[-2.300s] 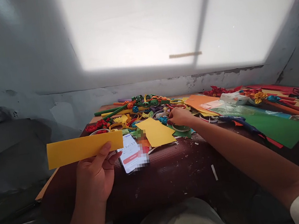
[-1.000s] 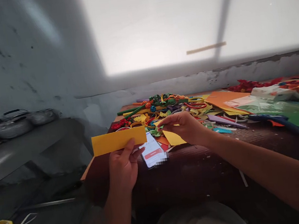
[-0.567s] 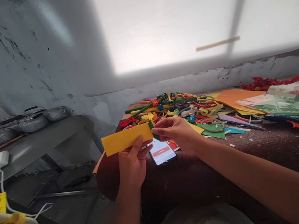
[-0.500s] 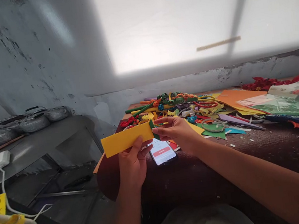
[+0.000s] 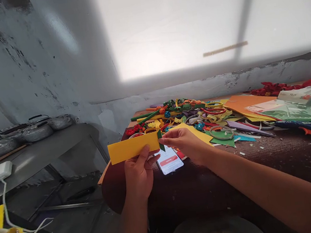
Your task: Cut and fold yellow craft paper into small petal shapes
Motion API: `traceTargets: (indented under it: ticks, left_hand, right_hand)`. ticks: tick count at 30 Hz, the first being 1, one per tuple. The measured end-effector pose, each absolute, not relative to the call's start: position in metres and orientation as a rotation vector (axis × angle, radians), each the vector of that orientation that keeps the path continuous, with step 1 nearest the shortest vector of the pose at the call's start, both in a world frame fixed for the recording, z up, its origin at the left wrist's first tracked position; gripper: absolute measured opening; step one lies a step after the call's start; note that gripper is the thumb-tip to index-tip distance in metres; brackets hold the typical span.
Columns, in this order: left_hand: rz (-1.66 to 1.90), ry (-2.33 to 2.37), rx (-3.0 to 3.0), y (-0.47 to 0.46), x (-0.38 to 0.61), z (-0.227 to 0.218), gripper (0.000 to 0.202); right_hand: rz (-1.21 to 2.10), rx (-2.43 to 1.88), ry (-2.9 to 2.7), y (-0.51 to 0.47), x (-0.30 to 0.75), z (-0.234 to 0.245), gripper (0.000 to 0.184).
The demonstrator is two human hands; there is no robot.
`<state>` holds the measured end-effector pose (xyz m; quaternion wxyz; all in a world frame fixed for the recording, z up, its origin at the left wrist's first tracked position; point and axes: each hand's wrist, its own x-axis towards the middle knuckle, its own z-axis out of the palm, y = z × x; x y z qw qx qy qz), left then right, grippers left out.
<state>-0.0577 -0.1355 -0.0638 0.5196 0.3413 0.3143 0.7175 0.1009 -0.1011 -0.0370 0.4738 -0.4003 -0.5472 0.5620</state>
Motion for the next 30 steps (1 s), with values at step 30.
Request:
traceTargets:
  ticks: [30]
  left_hand:
    - [0.704,1.055,2.115,-0.074,0.036,0.013,0.02]
  right_hand:
    - [0.822,-0.949,-1.604,-0.098,0.194,-0.023,0.045]
